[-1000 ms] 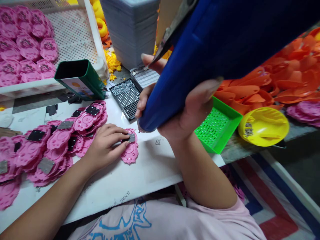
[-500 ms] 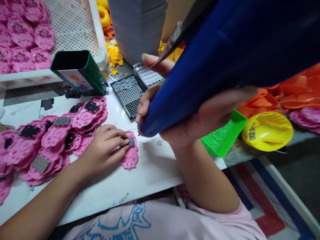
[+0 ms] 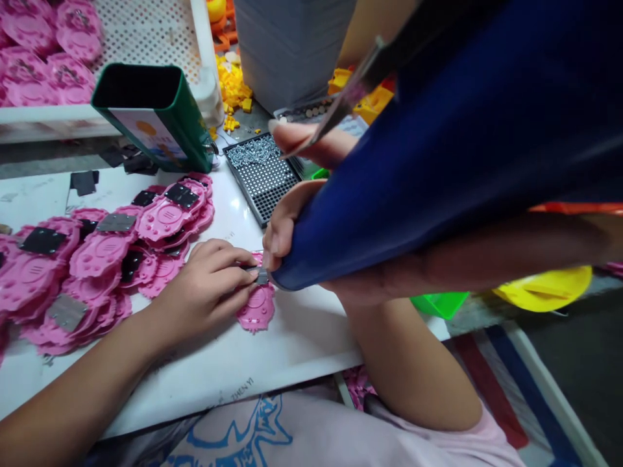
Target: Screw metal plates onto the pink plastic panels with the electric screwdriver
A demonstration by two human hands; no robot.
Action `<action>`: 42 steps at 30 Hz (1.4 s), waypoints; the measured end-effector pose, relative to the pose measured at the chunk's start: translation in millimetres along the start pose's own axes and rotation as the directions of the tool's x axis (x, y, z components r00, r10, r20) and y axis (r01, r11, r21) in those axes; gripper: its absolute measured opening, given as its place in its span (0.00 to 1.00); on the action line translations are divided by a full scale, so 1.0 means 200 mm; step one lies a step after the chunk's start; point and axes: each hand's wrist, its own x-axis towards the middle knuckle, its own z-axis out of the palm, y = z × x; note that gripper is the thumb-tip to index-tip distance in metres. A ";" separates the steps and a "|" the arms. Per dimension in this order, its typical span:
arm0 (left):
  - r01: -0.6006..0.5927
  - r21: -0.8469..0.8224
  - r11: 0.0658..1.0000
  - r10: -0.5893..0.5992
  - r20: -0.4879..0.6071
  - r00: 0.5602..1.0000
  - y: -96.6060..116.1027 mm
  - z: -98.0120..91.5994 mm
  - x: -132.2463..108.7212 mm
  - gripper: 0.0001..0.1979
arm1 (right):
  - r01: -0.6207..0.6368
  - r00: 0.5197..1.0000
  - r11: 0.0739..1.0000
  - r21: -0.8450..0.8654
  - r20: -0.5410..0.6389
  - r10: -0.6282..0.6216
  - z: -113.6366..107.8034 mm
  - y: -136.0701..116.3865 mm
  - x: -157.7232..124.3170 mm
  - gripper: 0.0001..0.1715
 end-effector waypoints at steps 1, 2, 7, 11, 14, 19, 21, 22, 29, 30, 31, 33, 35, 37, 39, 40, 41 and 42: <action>0.006 0.000 1.000 -0.006 0.004 1.000 0.00 0.00 0.00 0.09 | -0.004 0.998 1.000 0.014 0.059 0.003 0.01 0.01 0.00 0.17; 0.008 -0.001 1.000 -0.008 0.006 1.000 0.00 0.00 0.00 0.09 | -0.006 0.995 1.000 0.018 0.099 0.005 0.01 0.01 0.00 0.16; 0.013 -0.012 1.000 -0.013 0.001 1.000 0.00 0.01 -0.01 0.09 | 0.020 0.993 1.000 0.001 0.118 -0.020 0.01 0.02 0.02 0.17; 0.019 -0.027 0.999 -0.018 0.010 1.000 0.00 0.01 -0.01 0.10 | -0.010 0.993 1.000 -0.020 0.120 0.012 0.00 0.03 0.03 0.14; 0.022 -0.029 0.999 -0.022 0.014 1.000 0.00 0.01 -0.01 0.11 | -0.015 0.996 0.999 -0.052 0.085 0.020 0.01 0.02 0.03 0.14; 0.024 -0.028 0.999 -0.023 0.019 1.000 0.00 0.01 -0.01 0.11 | -0.030 0.999 0.999 -0.034 0.032 0.031 0.02 0.00 0.02 0.12; 0.014 -0.019 1.000 -0.014 0.011 1.000 0.00 0.01 -0.01 0.11 | 0.002 0.996 1.000 -0.013 0.085 -0.001 0.01 0.00 0.02 0.13; 0.012 -0.015 1.000 -0.012 0.013 1.000 0.00 0.01 -0.01 0.11 | 0.027 0.993 1.000 0.002 0.117 -0.027 0.01 0.01 0.02 0.13; -0.001 0.033 0.999 0.000 0.032 0.999 0.00 0.00 -0.02 0.09 | 0.125 0.991 0.992 0.008 0.053 -0.125 0.03 0.04 0.02 0.13; -0.013 0.041 0.999 0.012 0.027 1.000 0.00 0.00 -0.02 0.09 | 0.133 0.990 0.991 0.020 0.039 -0.133 0.04 0.04 0.02 0.14; -0.024 0.048 0.999 0.023 0.024 0.999 0.00 0.00 -0.02 0.09 | 0.134 0.990 0.991 0.027 0.036 -0.134 0.04 0.04 0.01 0.15; -0.038 0.059 0.998 0.036 0.023 0.999 0.01 0.00 -0.02 0.08 | 0.097 0.995 0.995 0.001 0.039 -0.097 0.05 0.03 0.00 0.15; -0.036 0.064 0.997 0.034 0.027 0.999 0.01 0.00 -0.02 0.08 | 0.082 0.996 0.996 -0.042 0.027 -0.081 0.04 0.03 -0.01 0.14; -0.030 0.065 0.997 0.029 0.024 0.999 0.01 0.00 -0.02 0.09 | 0.087 0.996 0.995 -0.051 -0.010 -0.088 0.03 0.02 -0.01 0.13; -0.025 0.067 0.997 0.023 0.029 0.999 0.01 0.00 -0.02 0.09 | 0.078 0.997 0.995 -0.058 -0.016 -0.079 0.03 0.02 -0.01 0.13; -0.024 0.070 0.997 0.022 0.033 0.999 0.01 0.00 -0.02 0.09 | 0.053 0.998 0.996 -0.076 -0.018 -0.055 0.03 0.02 -0.01 0.12; -0.023 0.072 0.997 0.021 0.034 0.999 0.01 0.00 -0.02 0.09 | 0.045 0.998 0.995 -0.094 -0.033 -0.049 0.04 0.02 -0.01 0.11; -0.023 0.074 0.997 0.020 0.034 0.999 0.01 0.00 -0.02 0.09 | 0.048 0.998 0.993 -0.111 -0.042 -0.053 0.05 0.02 -0.01 0.09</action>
